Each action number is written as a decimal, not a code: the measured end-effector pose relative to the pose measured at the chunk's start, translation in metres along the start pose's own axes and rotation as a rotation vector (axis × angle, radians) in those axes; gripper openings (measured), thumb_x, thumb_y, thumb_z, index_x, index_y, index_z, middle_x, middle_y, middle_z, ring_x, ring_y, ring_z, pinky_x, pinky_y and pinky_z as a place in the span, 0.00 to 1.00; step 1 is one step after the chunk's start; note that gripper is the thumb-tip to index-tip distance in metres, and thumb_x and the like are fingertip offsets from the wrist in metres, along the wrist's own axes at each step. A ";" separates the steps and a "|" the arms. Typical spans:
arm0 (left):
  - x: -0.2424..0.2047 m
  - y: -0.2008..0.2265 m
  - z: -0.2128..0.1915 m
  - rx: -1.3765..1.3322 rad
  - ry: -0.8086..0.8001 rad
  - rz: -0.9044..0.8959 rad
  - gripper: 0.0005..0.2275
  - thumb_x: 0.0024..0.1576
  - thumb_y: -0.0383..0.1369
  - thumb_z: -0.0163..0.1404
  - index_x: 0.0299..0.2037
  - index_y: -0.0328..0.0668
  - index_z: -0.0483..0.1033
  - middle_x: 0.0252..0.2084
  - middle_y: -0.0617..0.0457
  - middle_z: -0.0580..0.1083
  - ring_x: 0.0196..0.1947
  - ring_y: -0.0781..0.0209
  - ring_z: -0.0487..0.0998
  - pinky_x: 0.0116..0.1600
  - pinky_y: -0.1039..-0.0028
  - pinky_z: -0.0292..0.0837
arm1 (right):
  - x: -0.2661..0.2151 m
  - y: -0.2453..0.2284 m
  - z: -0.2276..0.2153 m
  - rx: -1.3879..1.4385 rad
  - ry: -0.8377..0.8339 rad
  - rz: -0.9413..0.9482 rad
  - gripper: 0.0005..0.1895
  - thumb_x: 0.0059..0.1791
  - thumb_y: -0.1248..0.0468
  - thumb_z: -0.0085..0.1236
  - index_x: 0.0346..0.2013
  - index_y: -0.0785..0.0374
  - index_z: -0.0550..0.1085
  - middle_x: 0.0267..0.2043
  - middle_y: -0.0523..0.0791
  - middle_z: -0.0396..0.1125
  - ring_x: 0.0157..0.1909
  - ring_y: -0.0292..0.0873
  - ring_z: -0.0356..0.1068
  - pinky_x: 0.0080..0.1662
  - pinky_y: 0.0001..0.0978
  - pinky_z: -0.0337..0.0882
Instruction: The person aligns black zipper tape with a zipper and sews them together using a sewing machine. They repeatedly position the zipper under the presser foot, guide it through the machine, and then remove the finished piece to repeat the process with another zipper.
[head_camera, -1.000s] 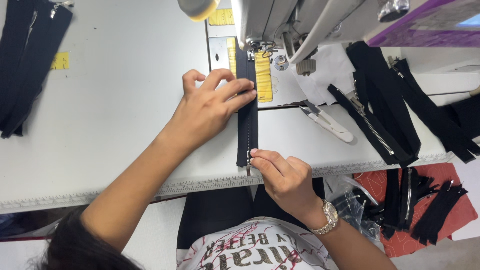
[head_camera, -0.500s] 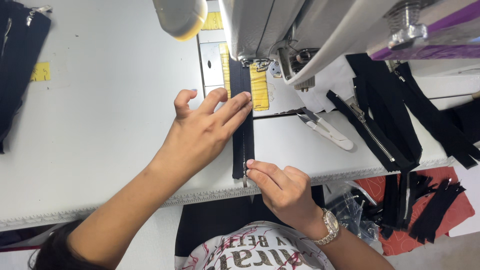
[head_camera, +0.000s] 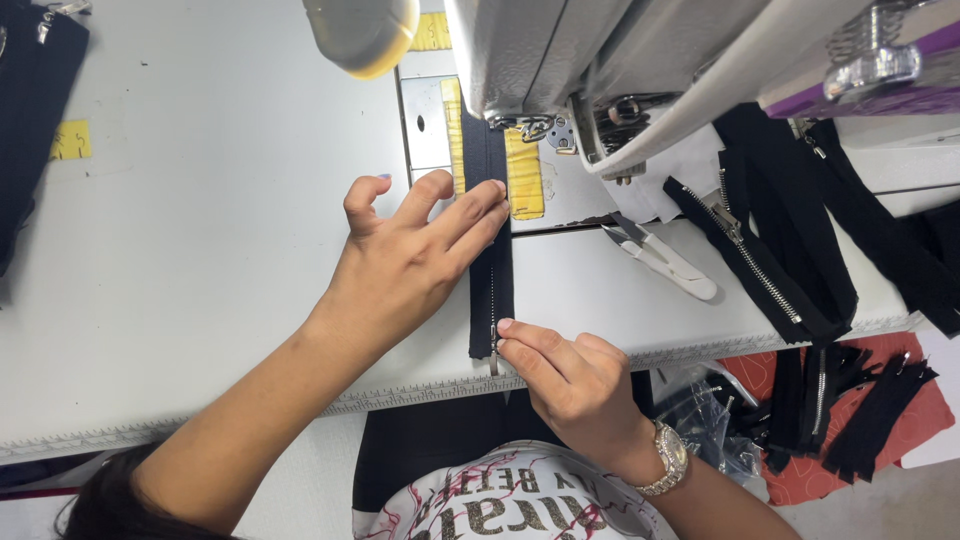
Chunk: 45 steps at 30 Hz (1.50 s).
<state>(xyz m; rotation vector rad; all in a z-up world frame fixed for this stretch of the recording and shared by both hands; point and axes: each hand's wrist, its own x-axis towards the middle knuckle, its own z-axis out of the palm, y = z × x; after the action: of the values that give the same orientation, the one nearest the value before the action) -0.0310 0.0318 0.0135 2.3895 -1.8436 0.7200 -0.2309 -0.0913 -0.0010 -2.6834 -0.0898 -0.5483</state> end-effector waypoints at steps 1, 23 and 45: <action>0.003 -0.001 -0.001 0.001 0.000 0.001 0.19 0.61 0.27 0.45 0.58 0.65 0.76 0.60 0.74 0.70 0.55 0.68 0.72 0.59 0.64 0.46 | 0.001 0.001 -0.001 0.000 0.002 0.001 0.12 0.53 0.74 0.46 0.39 0.61 0.78 0.49 0.44 0.76 0.19 0.39 0.55 0.23 0.29 0.54; 0.006 0.001 0.036 -0.366 0.074 -0.288 0.14 0.59 0.30 0.53 0.55 0.50 0.76 0.54 0.53 0.68 0.57 0.51 0.63 0.53 0.50 0.49 | 0.052 0.011 -0.016 0.064 -0.027 0.122 0.08 0.47 0.71 0.61 0.37 0.55 0.80 0.35 0.37 0.76 0.26 0.40 0.75 0.27 0.24 0.72; -0.054 0.074 0.003 -0.603 0.045 -0.552 0.15 0.54 0.37 0.61 0.51 0.53 0.77 0.48 0.57 0.73 0.52 0.58 0.70 0.51 0.57 0.56 | 0.028 0.022 -0.015 -0.038 0.106 0.198 0.02 0.51 0.66 0.65 0.37 0.59 0.80 0.42 0.45 0.72 0.42 0.53 0.77 0.38 0.41 0.78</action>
<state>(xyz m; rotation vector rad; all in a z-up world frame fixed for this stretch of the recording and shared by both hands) -0.1084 0.0582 -0.0282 2.2484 -1.0672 0.1320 -0.2073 -0.1183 0.0143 -2.6545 0.2156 -0.6322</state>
